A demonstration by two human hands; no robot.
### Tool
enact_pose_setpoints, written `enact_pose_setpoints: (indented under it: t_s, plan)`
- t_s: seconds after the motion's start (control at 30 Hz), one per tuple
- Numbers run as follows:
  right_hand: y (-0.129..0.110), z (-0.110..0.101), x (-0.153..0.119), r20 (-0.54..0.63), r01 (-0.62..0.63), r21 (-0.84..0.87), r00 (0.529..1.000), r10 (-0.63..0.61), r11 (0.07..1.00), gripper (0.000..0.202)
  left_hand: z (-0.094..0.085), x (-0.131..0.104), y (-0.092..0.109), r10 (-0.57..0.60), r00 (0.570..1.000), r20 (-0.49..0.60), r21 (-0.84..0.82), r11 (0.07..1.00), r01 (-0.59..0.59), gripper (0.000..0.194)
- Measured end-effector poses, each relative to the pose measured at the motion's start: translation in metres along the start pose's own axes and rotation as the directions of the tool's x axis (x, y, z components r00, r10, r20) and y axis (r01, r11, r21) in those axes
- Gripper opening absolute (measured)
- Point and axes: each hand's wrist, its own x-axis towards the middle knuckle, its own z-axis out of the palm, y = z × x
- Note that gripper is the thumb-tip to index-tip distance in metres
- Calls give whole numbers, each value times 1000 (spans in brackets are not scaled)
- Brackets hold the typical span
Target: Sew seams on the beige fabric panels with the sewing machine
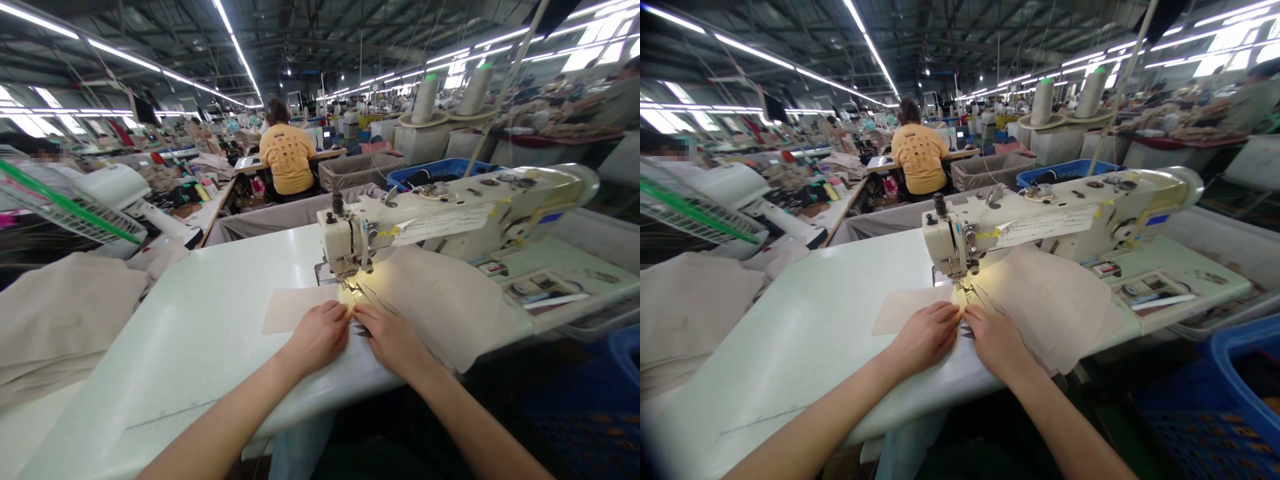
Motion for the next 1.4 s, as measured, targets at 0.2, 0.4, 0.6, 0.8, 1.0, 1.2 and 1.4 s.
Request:
enact_pose_setpoints:
  t_s: [0.2, 0.4, 0.6, 0.8, 1.0, 1.2, 1.4]
  plan:
    - [-2, -6, 6, 24, -8, 16, 1000, 8, 1000, 47, -2, 2, -4, 28, 999, -29, -3, 1000, -28, 25]
    - [1, -7, 20, 1, -9, 21, 1000, 9, 1000, 39, -1, 10, -17, 12, 999, -47, 3, 1000, -12, 26]
    - [4, -4, 34, -43, 1, 7, 999, 0, 1000, 37, -1, 21, -32, 8, 998, -65, 10, 1000, -7, 27]
    - [3, -5, 36, -34, -23, -10, 999, 23, 1000, 39, -2, 31, -51, 11, 996, -83, 14, 1000, -10, 28]
    - [1, -2, 26, -29, -42, 10, 999, 42, 999, 45, -1, 35, -60, 43, 995, -92, 21, 999, -41, 27]
    - [-1, 0, 20, -28, -57, 1, 998, 57, 998, 47, 3, 32, -58, 13, 991, -131, 23, 1000, -10, 25]
    - [-2, 5, 19, -38, -69, -22, 997, 68, 997, 48, 8, 28, -55, 7, 983, -186, -10, 1000, -9, 25]
